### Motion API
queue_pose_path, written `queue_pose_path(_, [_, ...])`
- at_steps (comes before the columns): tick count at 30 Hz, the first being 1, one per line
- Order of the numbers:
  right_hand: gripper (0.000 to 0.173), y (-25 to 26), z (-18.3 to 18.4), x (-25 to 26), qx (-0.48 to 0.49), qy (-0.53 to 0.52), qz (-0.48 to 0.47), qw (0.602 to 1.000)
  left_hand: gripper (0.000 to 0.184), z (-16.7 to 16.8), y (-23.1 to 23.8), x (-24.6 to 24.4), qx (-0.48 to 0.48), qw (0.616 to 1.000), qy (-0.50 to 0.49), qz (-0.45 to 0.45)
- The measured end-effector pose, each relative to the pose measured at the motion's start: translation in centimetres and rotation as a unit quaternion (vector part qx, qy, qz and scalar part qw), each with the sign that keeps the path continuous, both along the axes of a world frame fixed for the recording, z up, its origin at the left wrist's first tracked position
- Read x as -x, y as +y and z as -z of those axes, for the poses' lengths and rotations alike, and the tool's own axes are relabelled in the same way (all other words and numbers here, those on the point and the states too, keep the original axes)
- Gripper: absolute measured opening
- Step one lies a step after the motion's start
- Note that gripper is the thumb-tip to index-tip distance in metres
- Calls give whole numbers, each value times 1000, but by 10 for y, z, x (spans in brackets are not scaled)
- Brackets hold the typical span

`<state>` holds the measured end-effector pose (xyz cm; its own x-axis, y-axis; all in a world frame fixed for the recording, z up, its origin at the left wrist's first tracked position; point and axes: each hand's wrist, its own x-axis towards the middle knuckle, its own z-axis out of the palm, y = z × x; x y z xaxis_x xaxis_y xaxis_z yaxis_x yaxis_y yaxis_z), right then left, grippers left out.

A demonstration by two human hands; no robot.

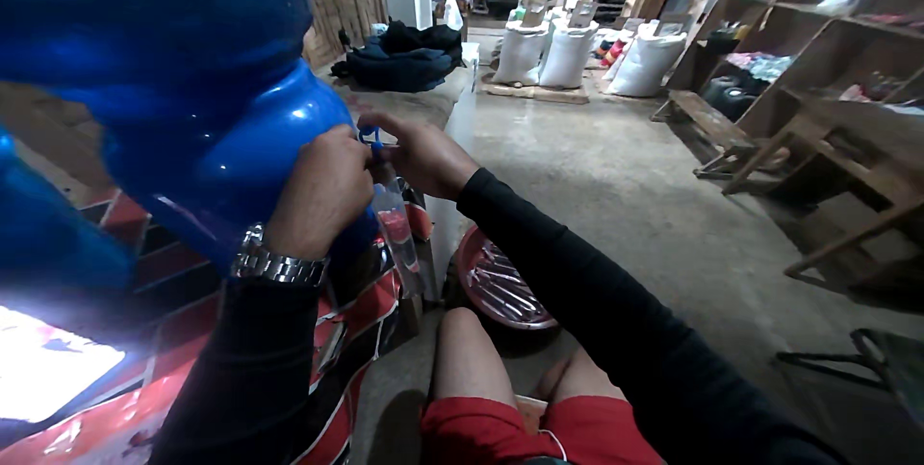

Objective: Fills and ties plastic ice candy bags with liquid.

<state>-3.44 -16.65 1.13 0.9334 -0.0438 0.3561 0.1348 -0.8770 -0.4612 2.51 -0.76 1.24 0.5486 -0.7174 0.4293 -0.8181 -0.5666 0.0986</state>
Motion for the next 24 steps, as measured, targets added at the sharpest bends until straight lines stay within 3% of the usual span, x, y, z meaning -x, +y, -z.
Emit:
queue_pose_path(6, [44, -4, 14, 1, -43, -43, -20, 998, 10, 2, 2, -5, 15, 1000, 4, 15])
queue_pose_path(11, [67, -21, 53, 0, -282, -36, -81, 955, 11, 0, 4, -7, -19, 998, 14, 50])
queue_pose_path(13, [68, -26, 73, -2, -314, 23, -110, 943, 14, -2, 6, -6, -41, 996, 39, 69])
queue_pose_path(18, [33, -30, 109, 1, -298, 103, -166, 935, 15, -3, 12, -5, -114, 984, 63, 125])
queue_pose_path(24, [18, -23, 117, 13, -334, 19, -183, 924, 16, -10, 16, 9, -172, 974, 92, 115])
